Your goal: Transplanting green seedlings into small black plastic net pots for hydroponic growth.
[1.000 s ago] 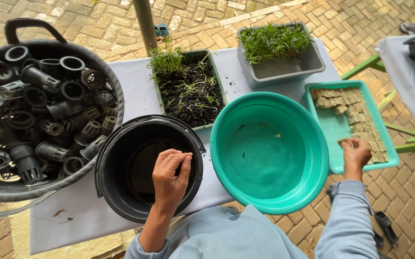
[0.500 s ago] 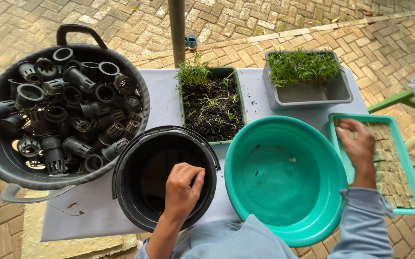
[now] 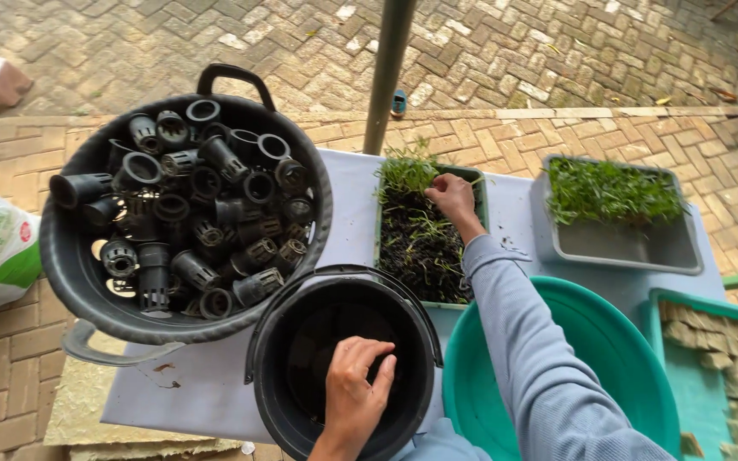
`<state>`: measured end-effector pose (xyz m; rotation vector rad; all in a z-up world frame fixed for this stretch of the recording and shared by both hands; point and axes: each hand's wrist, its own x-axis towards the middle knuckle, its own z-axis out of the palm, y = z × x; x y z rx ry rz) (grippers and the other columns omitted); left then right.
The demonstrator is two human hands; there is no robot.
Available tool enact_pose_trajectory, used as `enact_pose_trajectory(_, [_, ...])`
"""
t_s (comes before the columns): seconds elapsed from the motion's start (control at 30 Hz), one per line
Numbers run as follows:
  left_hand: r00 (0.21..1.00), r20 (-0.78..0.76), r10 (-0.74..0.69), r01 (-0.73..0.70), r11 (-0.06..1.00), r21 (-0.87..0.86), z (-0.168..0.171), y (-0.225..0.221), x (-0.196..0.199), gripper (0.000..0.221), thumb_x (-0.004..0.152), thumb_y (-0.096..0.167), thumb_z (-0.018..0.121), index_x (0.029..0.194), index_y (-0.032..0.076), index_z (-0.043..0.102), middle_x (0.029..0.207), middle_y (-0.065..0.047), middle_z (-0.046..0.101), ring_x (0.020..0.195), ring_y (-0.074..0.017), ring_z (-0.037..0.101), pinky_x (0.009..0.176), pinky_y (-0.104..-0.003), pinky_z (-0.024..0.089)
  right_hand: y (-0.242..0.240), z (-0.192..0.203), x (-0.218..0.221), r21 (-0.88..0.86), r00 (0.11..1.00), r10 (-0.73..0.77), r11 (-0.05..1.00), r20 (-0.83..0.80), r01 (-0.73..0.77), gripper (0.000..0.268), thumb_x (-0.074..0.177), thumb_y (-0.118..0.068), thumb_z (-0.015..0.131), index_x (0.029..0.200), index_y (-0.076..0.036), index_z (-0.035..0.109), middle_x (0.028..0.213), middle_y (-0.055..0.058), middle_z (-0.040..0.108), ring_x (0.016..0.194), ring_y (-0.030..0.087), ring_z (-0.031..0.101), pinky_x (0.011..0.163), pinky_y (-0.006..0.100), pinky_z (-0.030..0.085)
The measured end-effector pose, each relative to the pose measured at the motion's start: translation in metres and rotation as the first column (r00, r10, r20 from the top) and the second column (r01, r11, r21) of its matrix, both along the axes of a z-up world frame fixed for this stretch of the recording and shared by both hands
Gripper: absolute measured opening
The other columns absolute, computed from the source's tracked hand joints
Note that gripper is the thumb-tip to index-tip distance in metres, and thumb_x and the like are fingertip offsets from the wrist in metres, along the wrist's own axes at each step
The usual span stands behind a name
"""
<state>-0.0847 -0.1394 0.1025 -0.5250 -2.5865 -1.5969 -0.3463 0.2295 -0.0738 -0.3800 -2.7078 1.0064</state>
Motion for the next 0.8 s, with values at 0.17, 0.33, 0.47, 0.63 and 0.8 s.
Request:
enact_pose_trajectory(0.17, [0.988,0.147,-0.056,0.045,0.996,0.076,0.003,-0.011,-0.004,0.017,0.084,0.013,0.075,0.099,0.004,0.078,0.097,-0.007,0.077,0.107,-0.0264,0.066,0.091,-0.038,0.053,-0.008,-0.011,-0.02,0.049,0.988,-0.151,0.988,0.023,0.15,0.03,0.082,-0.029,0.084,0.101,-0.006,0.079,0.092,0.011,0.078,0.082,0.022,0.074,0.078,0.036,0.057])
enact_pose_trajectory(0.33, [0.986,0.131,-0.099,0.091,0.994,0.066,0.014,-0.023,-0.014,0.017,0.084,0.013,0.075,0.1,0.005,0.078,0.098,-0.007,0.077,0.111,-0.026,0.065,0.093,-0.038,0.053,-0.003,0.013,-0.009,-0.063,0.965,-0.25,0.965,0.078,0.255,0.021,0.088,-0.027,0.079,0.101,-0.011,0.081,0.093,0.004,0.079,0.076,0.014,0.073,0.072,0.031,0.06])
enact_pose_trajectory(0.47, [0.988,0.118,-0.099,0.086,0.99,0.111,0.022,-0.021,-0.025,0.017,0.086,0.015,0.076,0.1,0.006,0.078,0.098,-0.006,0.077,0.11,-0.0246,0.066,0.092,-0.037,0.054,0.002,0.05,0.009,-0.068,0.971,-0.24,0.968,-0.002,0.24,0.017,0.091,-0.024,0.079,0.1,-0.01,0.081,0.088,0.004,0.078,0.074,0.012,0.071,0.07,0.029,0.058])
enact_pose_trajectory(0.63, [0.98,0.15,-0.132,0.113,0.986,0.125,0.035,-0.013,-0.035,0.018,0.086,0.015,0.076,0.101,0.006,0.078,0.098,-0.007,0.077,0.111,-0.025,0.065,0.091,-0.036,0.054,0.004,0.079,0.033,-0.196,0.968,-0.235,0.957,-0.085,0.215,0.015,0.092,-0.02,0.078,0.101,-0.008,0.08,0.087,0.004,0.078,0.074,0.012,0.069,0.069,0.026,0.057])
enact_pose_trajectory(0.8, [0.984,0.045,-0.17,0.162,0.975,0.154,0.049,-0.006,-0.053,0.017,0.087,0.014,0.075,0.101,0.005,0.077,0.099,-0.008,0.076,0.108,-0.0257,0.066,0.093,-0.037,0.053,0.008,0.086,0.056,-0.287,1.0,-0.025,0.958,-0.005,0.023,0.016,0.094,-0.015,0.074,0.107,-0.004,0.078,0.093,0.007,0.077,0.074,0.012,0.067,0.065,0.025,0.057])
